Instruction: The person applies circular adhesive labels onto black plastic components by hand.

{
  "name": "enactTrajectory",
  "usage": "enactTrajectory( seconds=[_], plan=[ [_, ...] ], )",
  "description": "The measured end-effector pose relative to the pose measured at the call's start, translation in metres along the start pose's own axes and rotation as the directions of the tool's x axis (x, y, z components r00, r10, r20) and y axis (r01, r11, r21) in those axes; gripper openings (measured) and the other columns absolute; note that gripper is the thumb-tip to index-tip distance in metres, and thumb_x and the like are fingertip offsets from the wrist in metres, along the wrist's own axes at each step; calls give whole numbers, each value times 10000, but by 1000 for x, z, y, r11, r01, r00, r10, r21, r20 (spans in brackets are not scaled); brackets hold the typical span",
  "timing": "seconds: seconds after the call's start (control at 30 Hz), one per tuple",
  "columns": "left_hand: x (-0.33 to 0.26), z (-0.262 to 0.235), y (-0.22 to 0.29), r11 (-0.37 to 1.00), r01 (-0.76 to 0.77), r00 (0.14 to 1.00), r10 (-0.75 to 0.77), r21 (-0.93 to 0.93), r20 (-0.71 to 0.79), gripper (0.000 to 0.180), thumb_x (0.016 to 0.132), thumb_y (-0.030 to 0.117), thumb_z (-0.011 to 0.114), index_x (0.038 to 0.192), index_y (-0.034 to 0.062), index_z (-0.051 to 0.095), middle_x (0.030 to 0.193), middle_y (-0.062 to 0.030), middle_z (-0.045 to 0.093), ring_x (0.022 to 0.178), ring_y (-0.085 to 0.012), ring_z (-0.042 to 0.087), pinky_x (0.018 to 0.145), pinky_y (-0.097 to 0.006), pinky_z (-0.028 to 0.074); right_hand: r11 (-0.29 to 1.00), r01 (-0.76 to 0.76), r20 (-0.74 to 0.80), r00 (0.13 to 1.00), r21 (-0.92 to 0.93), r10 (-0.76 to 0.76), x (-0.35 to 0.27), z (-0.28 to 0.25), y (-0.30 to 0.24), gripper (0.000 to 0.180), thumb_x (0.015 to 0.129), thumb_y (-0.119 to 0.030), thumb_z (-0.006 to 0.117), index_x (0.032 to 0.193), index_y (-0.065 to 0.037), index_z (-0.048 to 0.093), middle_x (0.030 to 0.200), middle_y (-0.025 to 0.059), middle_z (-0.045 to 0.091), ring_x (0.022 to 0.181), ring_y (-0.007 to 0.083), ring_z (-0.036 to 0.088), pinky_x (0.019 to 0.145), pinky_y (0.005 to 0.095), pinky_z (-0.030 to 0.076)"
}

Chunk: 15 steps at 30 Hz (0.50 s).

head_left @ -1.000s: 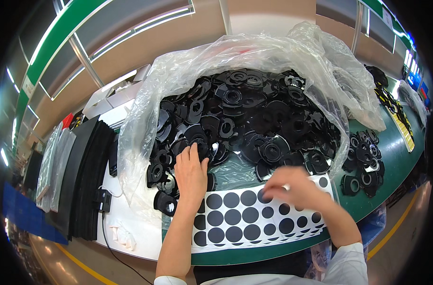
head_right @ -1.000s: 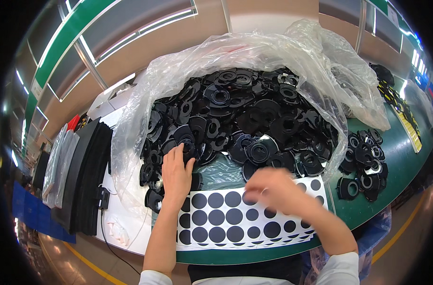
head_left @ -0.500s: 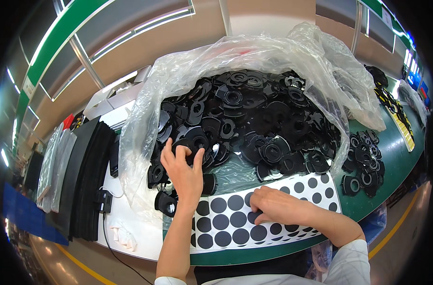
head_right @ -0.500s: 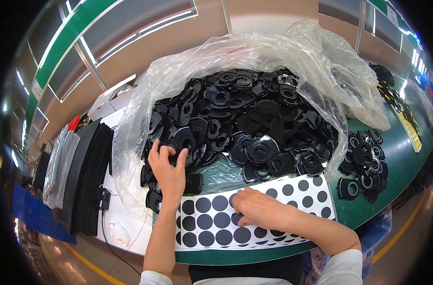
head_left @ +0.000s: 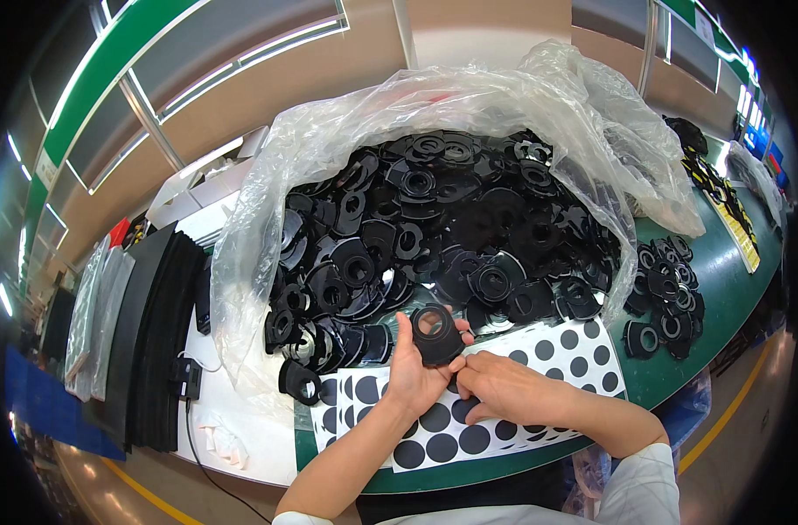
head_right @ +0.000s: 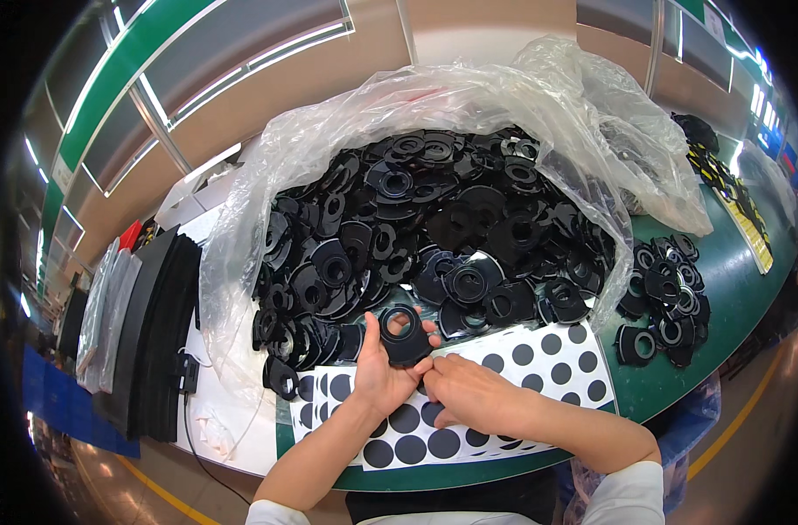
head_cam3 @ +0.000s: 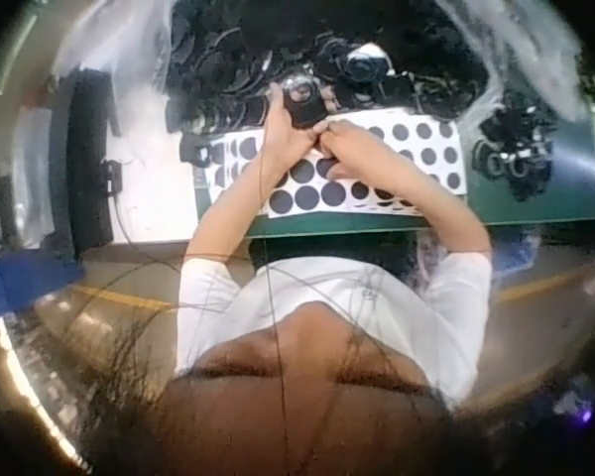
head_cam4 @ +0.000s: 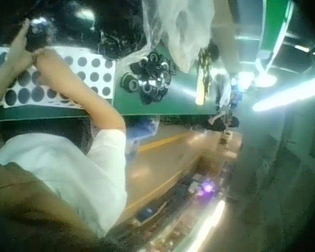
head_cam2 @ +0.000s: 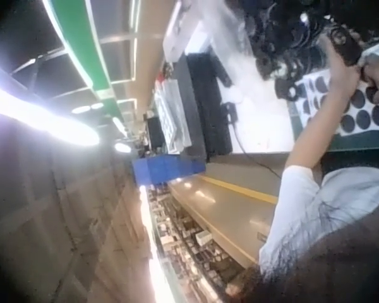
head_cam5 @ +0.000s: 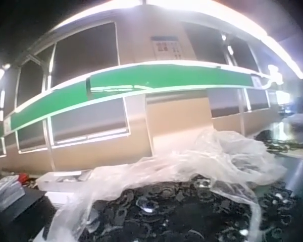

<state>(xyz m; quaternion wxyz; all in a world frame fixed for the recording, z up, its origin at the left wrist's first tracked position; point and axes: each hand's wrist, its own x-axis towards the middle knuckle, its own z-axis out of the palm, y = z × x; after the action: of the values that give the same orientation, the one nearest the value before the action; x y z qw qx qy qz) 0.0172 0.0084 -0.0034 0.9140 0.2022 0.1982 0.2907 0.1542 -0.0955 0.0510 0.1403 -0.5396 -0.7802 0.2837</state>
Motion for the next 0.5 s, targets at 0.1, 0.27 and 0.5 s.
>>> enactTrajectory(
  seconds=[0.1,0.27,0.5],
  plan=[
    [1,-7,-1,996,20,992,-10,-84,127,645,955,618,227,1218,83,472,1142,-156,577,1001,-256,561,657,-322,459,998,46,-49,998,-45,-48,-5,4,-4,277,702,-111,752,837,33,558,920,149,563,928,310,553,790,381,475],
    [1,4,-1,1000,-17,999,18,-5,33,633,957,605,270,1226,75,489,1157,-159,555,1044,-298,543,773,-361,456,906,191,-24,976,-378,-215,-17,15,-22,185,698,-108,683,809,-5,577,818,96,574,853,252,590,688,338,506],
    [-4,11,-4,989,-32,999,26,147,38,665,971,594,195,1249,58,473,1145,-141,571,1024,-242,563,747,-328,461,854,431,-372,874,292,-314,-23,-33,-23,94,768,-20,669,837,-4,608,808,44,628,779,136,621,655,261,511]
  ],
)
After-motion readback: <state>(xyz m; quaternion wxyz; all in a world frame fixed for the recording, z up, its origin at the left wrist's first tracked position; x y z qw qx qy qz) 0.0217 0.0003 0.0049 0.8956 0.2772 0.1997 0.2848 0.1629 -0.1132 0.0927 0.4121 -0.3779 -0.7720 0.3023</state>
